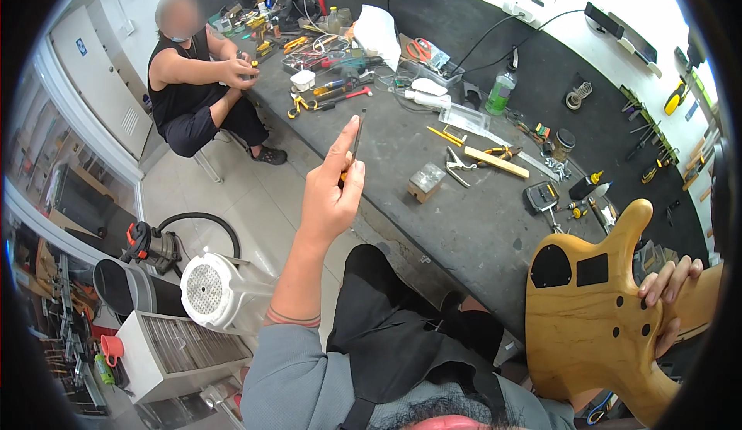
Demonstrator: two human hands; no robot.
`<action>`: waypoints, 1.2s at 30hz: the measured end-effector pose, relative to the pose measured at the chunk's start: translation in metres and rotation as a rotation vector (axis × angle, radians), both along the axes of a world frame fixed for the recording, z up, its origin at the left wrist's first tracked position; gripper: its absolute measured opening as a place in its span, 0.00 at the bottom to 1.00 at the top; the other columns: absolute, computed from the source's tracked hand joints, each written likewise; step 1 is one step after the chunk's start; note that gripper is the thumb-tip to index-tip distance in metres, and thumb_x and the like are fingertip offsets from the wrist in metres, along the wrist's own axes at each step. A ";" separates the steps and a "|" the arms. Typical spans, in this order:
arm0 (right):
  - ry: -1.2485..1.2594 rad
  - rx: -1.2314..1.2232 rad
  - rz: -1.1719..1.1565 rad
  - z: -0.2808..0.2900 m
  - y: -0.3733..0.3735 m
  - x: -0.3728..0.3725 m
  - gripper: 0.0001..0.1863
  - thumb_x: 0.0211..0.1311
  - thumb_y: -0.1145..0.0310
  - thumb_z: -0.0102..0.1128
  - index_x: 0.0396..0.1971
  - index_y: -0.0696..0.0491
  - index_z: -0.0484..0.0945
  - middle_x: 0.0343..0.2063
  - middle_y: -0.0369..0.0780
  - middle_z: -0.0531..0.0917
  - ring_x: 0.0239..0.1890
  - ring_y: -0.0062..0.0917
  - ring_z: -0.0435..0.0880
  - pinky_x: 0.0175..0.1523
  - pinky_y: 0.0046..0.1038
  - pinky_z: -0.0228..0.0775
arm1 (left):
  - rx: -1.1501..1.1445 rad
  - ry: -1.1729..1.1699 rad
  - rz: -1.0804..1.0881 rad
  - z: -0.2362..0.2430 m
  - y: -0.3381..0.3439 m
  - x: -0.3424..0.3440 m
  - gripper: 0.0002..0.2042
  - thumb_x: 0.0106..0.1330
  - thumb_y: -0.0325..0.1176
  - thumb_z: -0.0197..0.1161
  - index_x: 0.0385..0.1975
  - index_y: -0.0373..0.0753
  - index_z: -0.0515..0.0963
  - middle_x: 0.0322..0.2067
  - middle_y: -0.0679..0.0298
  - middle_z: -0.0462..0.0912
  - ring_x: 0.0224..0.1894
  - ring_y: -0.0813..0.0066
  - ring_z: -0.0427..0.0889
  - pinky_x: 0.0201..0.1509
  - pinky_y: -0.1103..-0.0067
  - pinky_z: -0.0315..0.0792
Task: The person uses a screwdriver to tighten screws on the back of a bass guitar body. They then move the bass to a wall rack and pick up a separate guitar neck. The person uses a brush to clean the fretboard of the neck and then uses a small tool to adjust the nut slots.
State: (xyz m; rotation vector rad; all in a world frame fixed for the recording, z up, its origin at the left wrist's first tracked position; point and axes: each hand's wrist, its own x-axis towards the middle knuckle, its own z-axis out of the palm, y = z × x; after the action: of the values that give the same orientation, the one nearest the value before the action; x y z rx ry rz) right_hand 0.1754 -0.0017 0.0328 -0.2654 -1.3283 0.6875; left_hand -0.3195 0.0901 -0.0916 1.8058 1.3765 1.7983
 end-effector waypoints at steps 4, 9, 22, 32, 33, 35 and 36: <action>-0.057 0.015 0.033 -0.001 0.004 0.017 0.40 0.76 0.63 0.68 0.74 0.65 0.56 0.43 0.38 0.68 0.42 0.26 0.77 0.54 0.33 0.81 | -0.021 -0.016 -0.019 -0.006 0.000 -0.004 0.35 0.81 0.20 0.57 0.88 0.40 0.66 0.24 0.74 0.69 0.28 0.85 0.68 0.35 0.82 0.67; -0.008 0.025 0.015 -0.002 0.001 0.012 0.40 0.76 0.63 0.68 0.74 0.66 0.56 0.44 0.38 0.68 0.42 0.25 0.77 0.53 0.32 0.81 | -0.044 -0.048 -0.055 0.000 -0.005 0.004 0.34 0.82 0.21 0.56 0.88 0.40 0.66 0.23 0.72 0.74 0.26 0.86 0.71 0.32 0.82 0.68; 0.004 0.019 0.010 -0.003 0.000 0.019 0.39 0.74 0.62 0.68 0.71 0.65 0.55 0.43 0.39 0.67 0.41 0.27 0.77 0.53 0.33 0.81 | 0.049 -0.142 -0.122 0.008 -0.011 0.016 0.31 0.81 0.20 0.60 0.84 0.35 0.71 0.28 0.70 0.80 0.29 0.85 0.76 0.38 0.82 0.73; -0.006 0.035 0.014 -0.002 0.003 0.008 0.40 0.73 0.61 0.72 0.70 0.64 0.56 0.43 0.39 0.68 0.41 0.28 0.77 0.54 0.33 0.82 | 0.080 -0.069 -0.033 0.006 -0.012 0.013 0.31 0.76 0.19 0.65 0.81 0.35 0.75 0.27 0.75 0.71 0.31 0.85 0.73 0.43 0.81 0.78; 0.003 0.031 0.021 -0.002 0.002 0.008 0.41 0.72 0.62 0.73 0.70 0.64 0.56 0.43 0.39 0.69 0.41 0.29 0.78 0.54 0.34 0.83 | 0.069 -0.078 -0.047 0.006 -0.013 0.013 0.32 0.76 0.18 0.65 0.81 0.35 0.75 0.28 0.75 0.70 0.31 0.85 0.72 0.43 0.82 0.78; 0.018 0.020 0.100 -0.002 -0.003 0.008 0.42 0.70 0.64 0.76 0.71 0.63 0.57 0.43 0.40 0.70 0.41 0.31 0.80 0.55 0.38 0.84 | 0.039 -0.067 -0.041 0.007 -0.012 0.014 0.33 0.75 0.17 0.64 0.82 0.35 0.75 0.29 0.76 0.68 0.31 0.86 0.69 0.43 0.83 0.78; 0.015 0.018 0.151 0.001 -0.005 0.010 0.43 0.69 0.66 0.78 0.72 0.63 0.57 0.43 0.41 0.71 0.41 0.33 0.81 0.56 0.40 0.84 | 0.027 -0.056 -0.041 0.008 -0.010 0.018 0.33 0.74 0.17 0.63 0.82 0.35 0.75 0.29 0.76 0.66 0.31 0.86 0.67 0.43 0.83 0.77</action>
State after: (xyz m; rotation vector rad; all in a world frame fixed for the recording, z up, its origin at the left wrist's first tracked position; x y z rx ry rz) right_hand 0.1851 -0.0069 0.0339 -0.1461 -1.3493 0.8027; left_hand -0.3016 0.0803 -0.0836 1.7695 1.2918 1.8401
